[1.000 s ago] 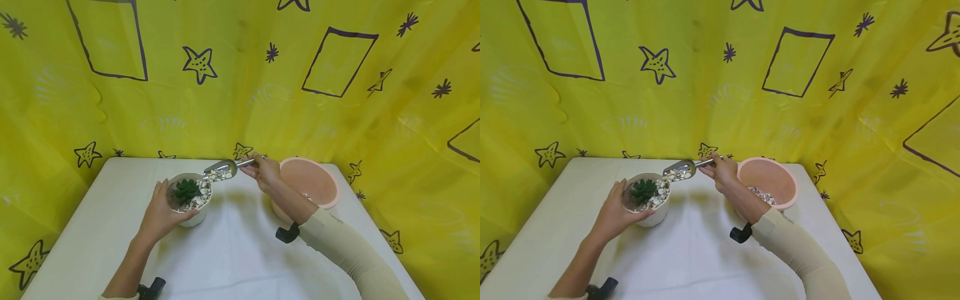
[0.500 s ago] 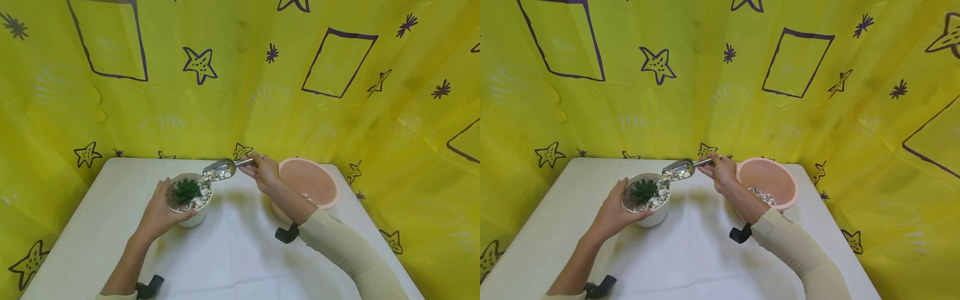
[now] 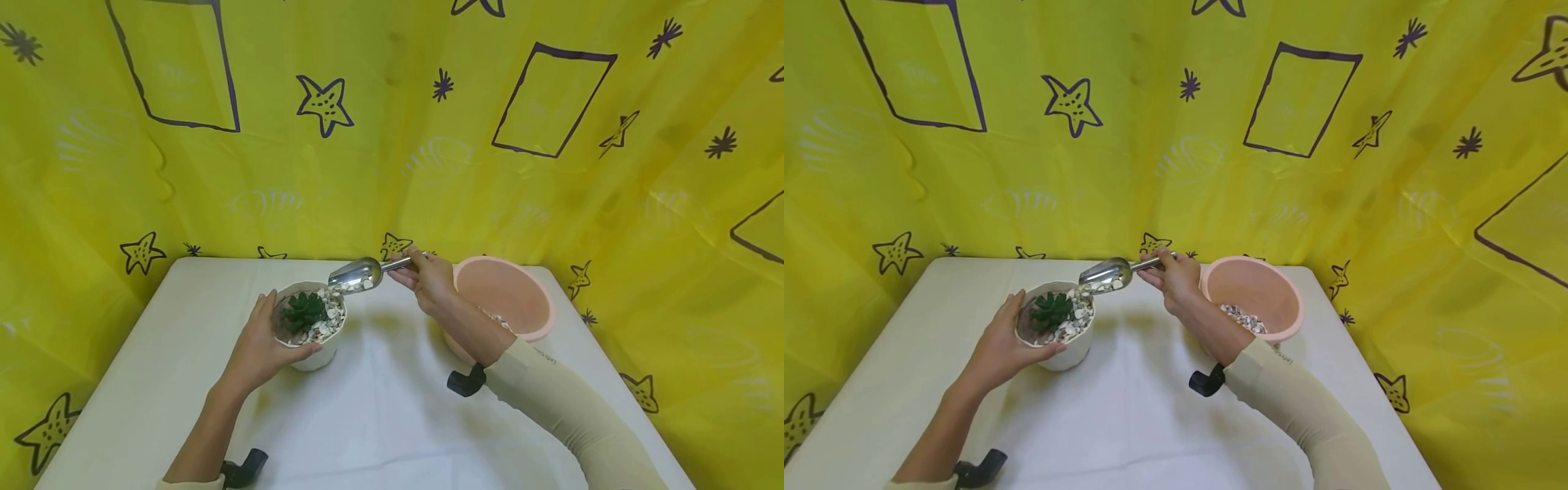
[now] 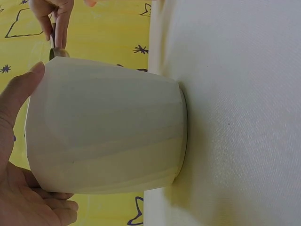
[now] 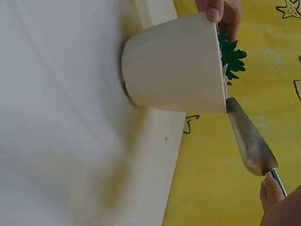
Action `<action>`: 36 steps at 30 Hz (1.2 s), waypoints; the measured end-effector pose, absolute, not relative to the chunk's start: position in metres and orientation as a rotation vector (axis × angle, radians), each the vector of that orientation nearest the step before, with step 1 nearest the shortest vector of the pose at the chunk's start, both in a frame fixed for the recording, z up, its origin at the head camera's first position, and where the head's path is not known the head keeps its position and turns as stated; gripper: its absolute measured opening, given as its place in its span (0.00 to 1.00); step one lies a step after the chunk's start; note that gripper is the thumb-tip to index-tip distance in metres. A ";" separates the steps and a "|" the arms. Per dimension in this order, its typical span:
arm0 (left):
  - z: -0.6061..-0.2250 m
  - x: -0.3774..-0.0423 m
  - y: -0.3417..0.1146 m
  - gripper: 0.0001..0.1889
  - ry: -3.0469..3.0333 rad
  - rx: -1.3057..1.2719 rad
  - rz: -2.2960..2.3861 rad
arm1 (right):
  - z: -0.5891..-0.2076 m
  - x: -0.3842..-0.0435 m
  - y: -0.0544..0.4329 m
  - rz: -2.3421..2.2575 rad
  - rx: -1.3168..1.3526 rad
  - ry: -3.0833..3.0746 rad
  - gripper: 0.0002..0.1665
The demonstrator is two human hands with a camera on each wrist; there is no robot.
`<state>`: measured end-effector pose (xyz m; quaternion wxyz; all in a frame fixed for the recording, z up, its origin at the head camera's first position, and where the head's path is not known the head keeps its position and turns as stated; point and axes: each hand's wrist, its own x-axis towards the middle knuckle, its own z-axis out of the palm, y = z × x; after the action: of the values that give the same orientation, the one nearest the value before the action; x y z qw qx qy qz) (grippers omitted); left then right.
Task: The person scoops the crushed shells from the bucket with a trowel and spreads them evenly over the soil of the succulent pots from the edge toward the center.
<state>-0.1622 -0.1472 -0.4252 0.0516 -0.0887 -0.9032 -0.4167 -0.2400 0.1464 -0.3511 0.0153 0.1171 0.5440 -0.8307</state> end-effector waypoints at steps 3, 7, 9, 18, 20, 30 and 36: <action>-0.425 -0.162 -0.147 0.67 -2.745 -0.273 -1.270 | -0.351 -0.240 0.145 -2.582 0.353 1.686 0.14; -0.425 -0.162 -0.147 0.67 -2.746 -0.273 -1.269 | -0.352 -0.240 0.145 -2.579 0.342 1.683 0.16; -0.425 -0.162 -0.147 0.68 -2.750 -0.271 -1.270 | -0.352 -0.240 0.146 -2.578 0.340 1.686 0.15; -0.424 -0.163 -0.148 0.68 -2.763 -0.269 -1.253 | -0.350 -0.239 0.147 -2.595 0.349 1.693 0.17; -0.424 -0.163 -0.149 0.68 -2.763 -0.270 -1.257 | -0.350 -0.240 0.147 -2.594 0.353 1.698 0.20; -0.422 -0.163 -0.148 0.67 -2.767 -0.272 -1.272 | -0.350 -0.240 0.142 -2.597 0.353 1.686 0.14; -0.422 -0.163 -0.148 0.67 -2.775 -0.269 -1.282 | -0.350 -0.240 0.135 -2.607 0.327 1.681 0.16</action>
<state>-0.1632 -0.1478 -0.4216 0.0363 -0.0877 -0.9038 -0.4173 -0.2403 0.1351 -0.3502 0.0113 0.1048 0.5389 -0.8357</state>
